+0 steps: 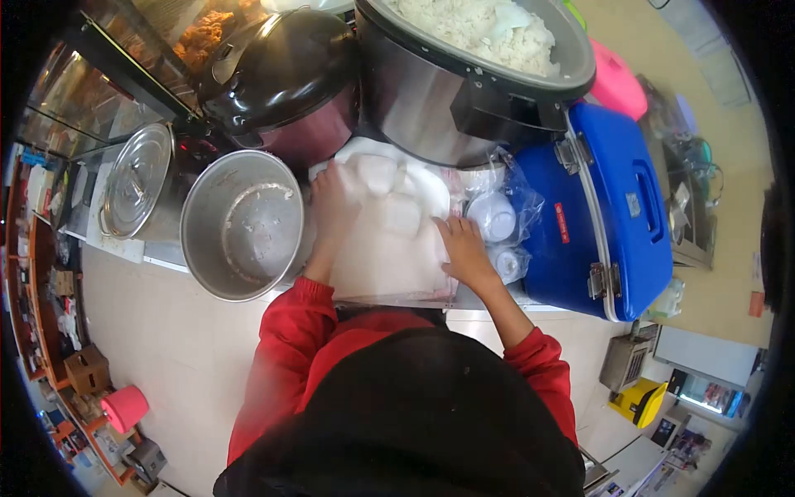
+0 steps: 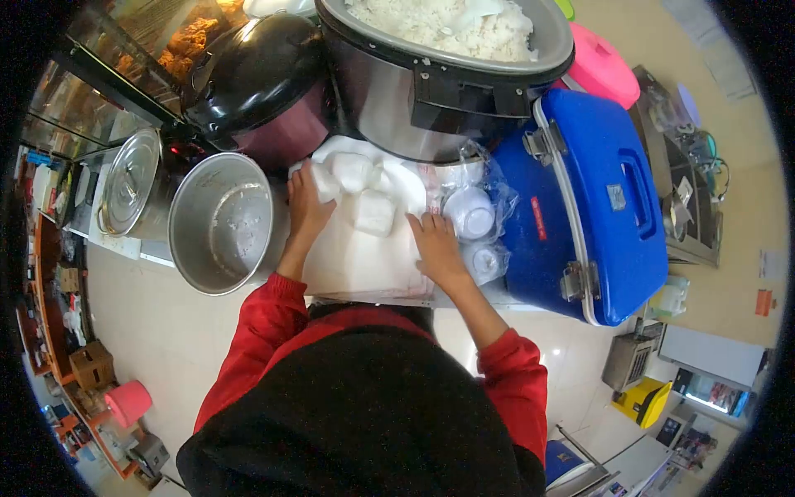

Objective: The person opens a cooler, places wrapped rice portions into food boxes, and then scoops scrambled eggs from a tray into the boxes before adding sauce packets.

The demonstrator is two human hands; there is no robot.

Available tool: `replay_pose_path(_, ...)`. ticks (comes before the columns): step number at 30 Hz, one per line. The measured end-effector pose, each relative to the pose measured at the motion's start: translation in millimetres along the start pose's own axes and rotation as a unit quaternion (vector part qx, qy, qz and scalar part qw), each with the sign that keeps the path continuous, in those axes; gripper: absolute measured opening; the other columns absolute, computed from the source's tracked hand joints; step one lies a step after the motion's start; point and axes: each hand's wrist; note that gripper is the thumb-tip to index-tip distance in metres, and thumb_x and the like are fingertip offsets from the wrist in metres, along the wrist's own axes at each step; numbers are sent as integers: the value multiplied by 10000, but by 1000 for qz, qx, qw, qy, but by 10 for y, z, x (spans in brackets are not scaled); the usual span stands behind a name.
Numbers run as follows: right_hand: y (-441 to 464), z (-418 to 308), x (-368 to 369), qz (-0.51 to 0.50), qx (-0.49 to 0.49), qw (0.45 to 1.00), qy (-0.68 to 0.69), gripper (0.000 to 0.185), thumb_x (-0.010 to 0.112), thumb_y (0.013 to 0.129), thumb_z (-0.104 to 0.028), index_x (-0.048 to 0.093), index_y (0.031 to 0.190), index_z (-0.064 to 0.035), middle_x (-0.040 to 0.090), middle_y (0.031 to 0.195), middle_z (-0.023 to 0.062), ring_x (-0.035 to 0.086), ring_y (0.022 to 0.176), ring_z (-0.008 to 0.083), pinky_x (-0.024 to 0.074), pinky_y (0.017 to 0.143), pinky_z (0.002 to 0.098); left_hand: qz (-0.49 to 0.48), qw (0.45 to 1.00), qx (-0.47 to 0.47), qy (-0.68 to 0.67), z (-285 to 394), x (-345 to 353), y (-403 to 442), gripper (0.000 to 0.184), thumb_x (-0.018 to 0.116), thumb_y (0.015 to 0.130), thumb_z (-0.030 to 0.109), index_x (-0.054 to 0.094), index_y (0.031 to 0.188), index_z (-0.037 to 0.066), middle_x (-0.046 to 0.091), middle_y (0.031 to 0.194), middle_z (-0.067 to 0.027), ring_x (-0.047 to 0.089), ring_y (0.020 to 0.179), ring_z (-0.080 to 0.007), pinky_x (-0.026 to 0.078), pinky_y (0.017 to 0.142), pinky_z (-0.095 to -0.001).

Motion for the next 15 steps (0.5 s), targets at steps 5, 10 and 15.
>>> replay_pose_path(5, -44, 124, -422, 32, 54, 896, 440, 700, 637, 656, -69, 350, 1295, -65, 494, 1099, 115, 469, 1037, 237, 355, 931, 331, 25, 967, -30, -252, 106, -206, -272, 684, 692, 646, 143, 366, 1226, -16, 506, 1113, -190, 493, 1063, -314, 397, 883, -425)
replay_pose_path(10, -21, 87, -865, 1, 11, 773, 635, 707, 684, 722, -109, 319, 1327, -69, 492, 1132, 92, 459, 1027, 162, 355, 912, 275, -183, 457, -305, -816, 333, -422, -1077, 738, 599, 636, 343, 411, 1224, -62, 431, 1251, -280, 371, 1236, -358, 272, 1050, -448)
replay_pose_path(15, 126, 35, -938, 12, -89, 903, 420, 647, 772, 655, -199, 470, 1214, -74, 512, 1098, 102, 471, 1078, 233, 357, 926, 322, -145, 416, -263, -858, 925, -330, -1262, 731, 614, 654, 334, 400, 1260, -15, 350, 1339, -248, 320, 1267, -350, 234, 1068, -434)
Point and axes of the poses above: each hand's wrist, its own y-axis towards the middle knuckle, its own x-axis out of the palm, z = x × y
